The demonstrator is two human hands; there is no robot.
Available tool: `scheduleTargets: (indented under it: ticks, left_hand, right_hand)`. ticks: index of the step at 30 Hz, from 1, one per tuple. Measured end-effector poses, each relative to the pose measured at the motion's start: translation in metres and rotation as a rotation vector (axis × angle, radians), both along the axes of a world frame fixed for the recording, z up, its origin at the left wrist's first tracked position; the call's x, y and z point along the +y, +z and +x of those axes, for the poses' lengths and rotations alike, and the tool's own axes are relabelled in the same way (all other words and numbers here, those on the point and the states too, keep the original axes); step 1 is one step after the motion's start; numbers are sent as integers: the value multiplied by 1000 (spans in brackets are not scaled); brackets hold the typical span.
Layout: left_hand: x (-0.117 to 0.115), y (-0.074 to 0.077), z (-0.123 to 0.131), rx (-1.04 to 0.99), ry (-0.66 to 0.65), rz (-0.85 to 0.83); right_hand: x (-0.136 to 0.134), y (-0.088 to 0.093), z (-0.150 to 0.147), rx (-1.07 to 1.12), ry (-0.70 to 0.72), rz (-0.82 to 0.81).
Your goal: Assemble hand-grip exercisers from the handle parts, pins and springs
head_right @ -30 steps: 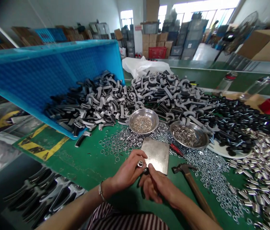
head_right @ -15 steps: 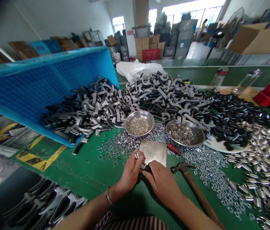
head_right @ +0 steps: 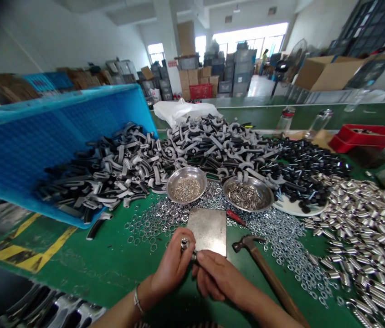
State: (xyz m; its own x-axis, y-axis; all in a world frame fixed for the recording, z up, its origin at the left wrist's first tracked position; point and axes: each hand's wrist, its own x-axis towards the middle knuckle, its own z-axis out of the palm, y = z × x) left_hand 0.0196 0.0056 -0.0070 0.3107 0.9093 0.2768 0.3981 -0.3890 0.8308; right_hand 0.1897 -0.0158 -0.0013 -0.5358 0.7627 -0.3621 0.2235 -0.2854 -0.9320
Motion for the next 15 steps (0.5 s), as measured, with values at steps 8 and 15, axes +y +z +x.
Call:
scheduleTargets:
  ticks: [8, 15]
  left_hand:
    - [83, -11, 26, 704, -349, 111]
    - [146, 24, 93, 753, -326, 280]
  right_hand:
    - [-6, -8, 37, -678, -12, 487]
    - [-59, -16, 107, -404, -228, 288]
